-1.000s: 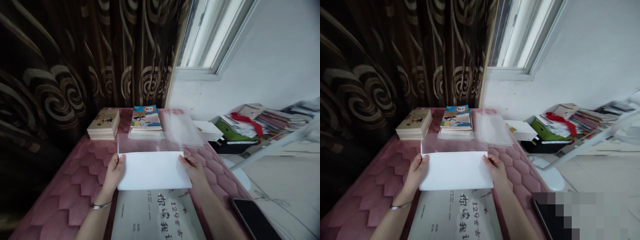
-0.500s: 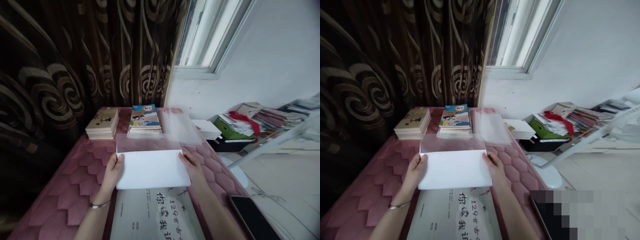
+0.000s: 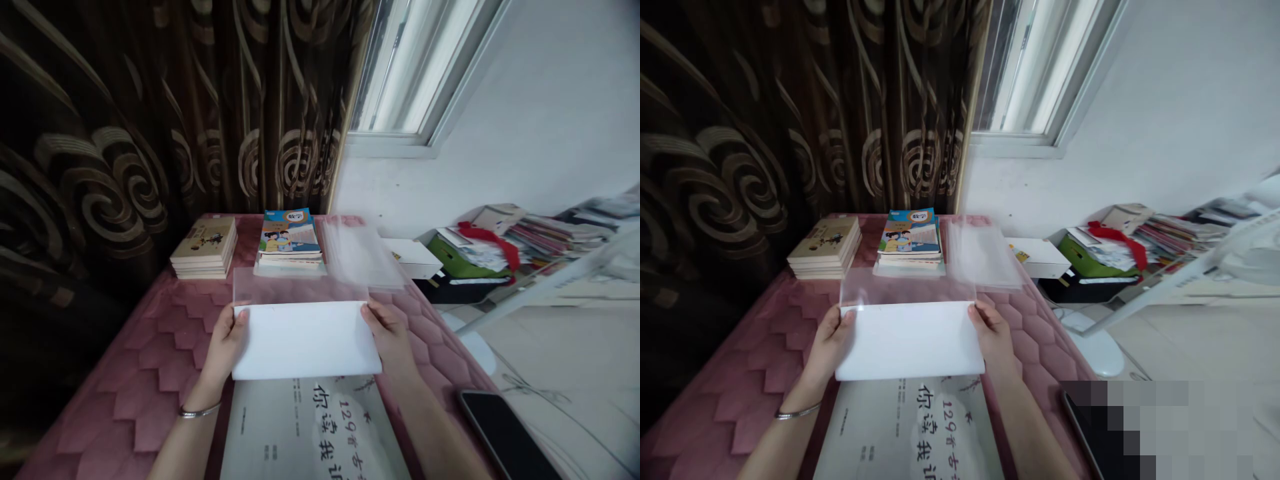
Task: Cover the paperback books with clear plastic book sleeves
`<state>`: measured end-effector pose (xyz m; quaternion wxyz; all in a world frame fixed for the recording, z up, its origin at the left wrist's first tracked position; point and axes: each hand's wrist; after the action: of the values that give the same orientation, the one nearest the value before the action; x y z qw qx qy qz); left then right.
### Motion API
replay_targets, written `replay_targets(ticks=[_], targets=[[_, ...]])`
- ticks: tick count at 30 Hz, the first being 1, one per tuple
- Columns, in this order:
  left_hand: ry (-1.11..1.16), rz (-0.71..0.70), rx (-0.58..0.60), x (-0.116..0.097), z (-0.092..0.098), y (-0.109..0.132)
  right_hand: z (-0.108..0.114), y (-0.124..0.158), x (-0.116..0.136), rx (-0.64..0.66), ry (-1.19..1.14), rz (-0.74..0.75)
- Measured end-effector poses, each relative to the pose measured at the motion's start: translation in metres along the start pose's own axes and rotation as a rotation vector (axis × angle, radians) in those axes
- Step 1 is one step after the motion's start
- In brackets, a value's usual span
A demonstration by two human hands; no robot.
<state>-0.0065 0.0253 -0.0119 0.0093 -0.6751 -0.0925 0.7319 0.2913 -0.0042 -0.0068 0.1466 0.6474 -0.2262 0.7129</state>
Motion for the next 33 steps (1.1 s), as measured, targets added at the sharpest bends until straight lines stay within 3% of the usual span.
replay_targets(ticks=[8, 16, 22, 28, 33], targets=[[-0.040, -0.041, -0.013, 0.001, -0.002, 0.000, 0.000, 0.001, 0.003, 0.039, 0.043, -0.001], [-0.010, -0.013, -0.062, 0.003, -0.003, -0.001, -0.002, 0.001, -0.001, 0.154, -0.105, -0.197], [0.177, 0.179, 0.007, -0.004, -0.003, 0.002, 0.001, 0.004, -0.007, 0.158, -0.009, -0.106], [0.118, 0.104, 0.028, -0.005, -0.003, 0.001, 0.003, 0.001, -0.016, 0.166, 0.052, -0.102], [0.057, 0.054, 0.024, -0.002, -0.004, -0.001, 0.001, 0.004, -0.008, 0.101, 0.126, -0.070]])
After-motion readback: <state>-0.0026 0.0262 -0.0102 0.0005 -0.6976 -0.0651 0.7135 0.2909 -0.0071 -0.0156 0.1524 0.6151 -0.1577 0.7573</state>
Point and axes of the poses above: each hand's wrist, its own y-axis away from the middle knuckle, its own z-axis out of the back of the hand, x = y × z, and after that the axes turned 1 degree about z, right-handed
